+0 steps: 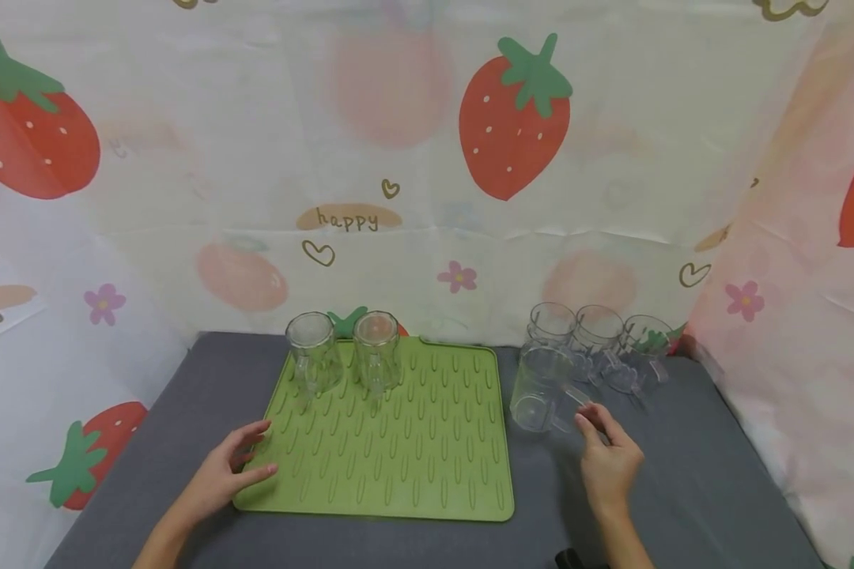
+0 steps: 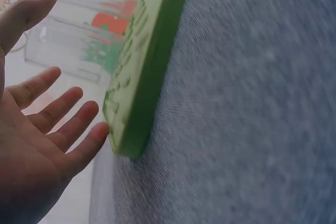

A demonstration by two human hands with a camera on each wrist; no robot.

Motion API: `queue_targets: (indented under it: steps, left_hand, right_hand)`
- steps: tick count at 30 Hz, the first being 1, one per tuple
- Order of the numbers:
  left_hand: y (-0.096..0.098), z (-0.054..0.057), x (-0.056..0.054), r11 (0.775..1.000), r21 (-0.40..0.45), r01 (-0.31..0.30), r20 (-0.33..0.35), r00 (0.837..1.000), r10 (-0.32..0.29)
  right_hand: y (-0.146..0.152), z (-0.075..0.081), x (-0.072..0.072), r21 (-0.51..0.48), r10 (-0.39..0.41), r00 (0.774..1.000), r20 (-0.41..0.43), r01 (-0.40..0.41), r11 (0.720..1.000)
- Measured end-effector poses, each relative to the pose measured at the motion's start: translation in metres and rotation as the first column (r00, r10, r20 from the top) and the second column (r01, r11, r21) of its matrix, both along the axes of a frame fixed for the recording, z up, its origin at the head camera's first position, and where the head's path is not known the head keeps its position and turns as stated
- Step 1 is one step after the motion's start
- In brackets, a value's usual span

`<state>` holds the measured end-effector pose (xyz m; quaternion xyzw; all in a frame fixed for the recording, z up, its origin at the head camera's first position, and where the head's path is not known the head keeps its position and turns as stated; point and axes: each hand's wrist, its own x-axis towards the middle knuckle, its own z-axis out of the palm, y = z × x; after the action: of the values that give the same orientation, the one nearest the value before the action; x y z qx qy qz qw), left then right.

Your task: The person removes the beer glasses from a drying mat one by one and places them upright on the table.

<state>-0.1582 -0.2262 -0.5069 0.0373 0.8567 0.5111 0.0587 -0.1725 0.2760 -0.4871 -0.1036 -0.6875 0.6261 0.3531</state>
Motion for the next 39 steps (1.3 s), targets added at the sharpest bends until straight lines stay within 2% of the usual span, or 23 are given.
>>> queue_targets:
  steps: [6,14,20,26,31,34,39]
  left_hand:
    - [-0.005,-0.003,0.000,0.998,-0.054,-0.026,0.024,0.999,0.027]
    - [-0.013,-0.004,0.003,0.989,-0.143,-0.044,-0.018,0.999,0.042]
    - [-0.022,-0.007,0.005,0.960,-0.279,-0.035,-0.039,0.999,0.026]
    - [-0.030,-0.013,0.006,0.928,-0.370,0.041,0.005,0.999,-0.043]
    - [-0.033,-0.015,0.004,0.889,-0.444,0.113,0.096,0.992,-0.079]
    - [-0.034,-0.016,0.004,0.878,-0.459,0.134,0.122,0.989,-0.087]
    - [-0.036,-0.019,0.005,0.872,-0.462,0.160,0.112,0.986,-0.121]
  right_hand:
    - [0.003,-0.006,0.003,0.030,-0.063,0.998,0.018,0.062,0.998]
    - [0.008,-0.014,0.003,-0.004,-0.100,0.994,0.041,0.100,0.995]
    - [0.013,-0.021,0.003,0.034,-0.154,0.985,0.084,0.151,0.988]
    - [0.017,-0.026,0.004,0.044,-0.182,0.976,0.123,0.178,0.983]
    - [0.018,-0.032,0.005,0.079,-0.192,0.972,0.134,0.183,0.980]
    - [0.018,-0.035,0.004,0.100,-0.190,0.974,0.124,0.179,0.979]
    - [0.018,-0.038,0.003,0.116,-0.182,0.977,0.108,0.170,0.979]
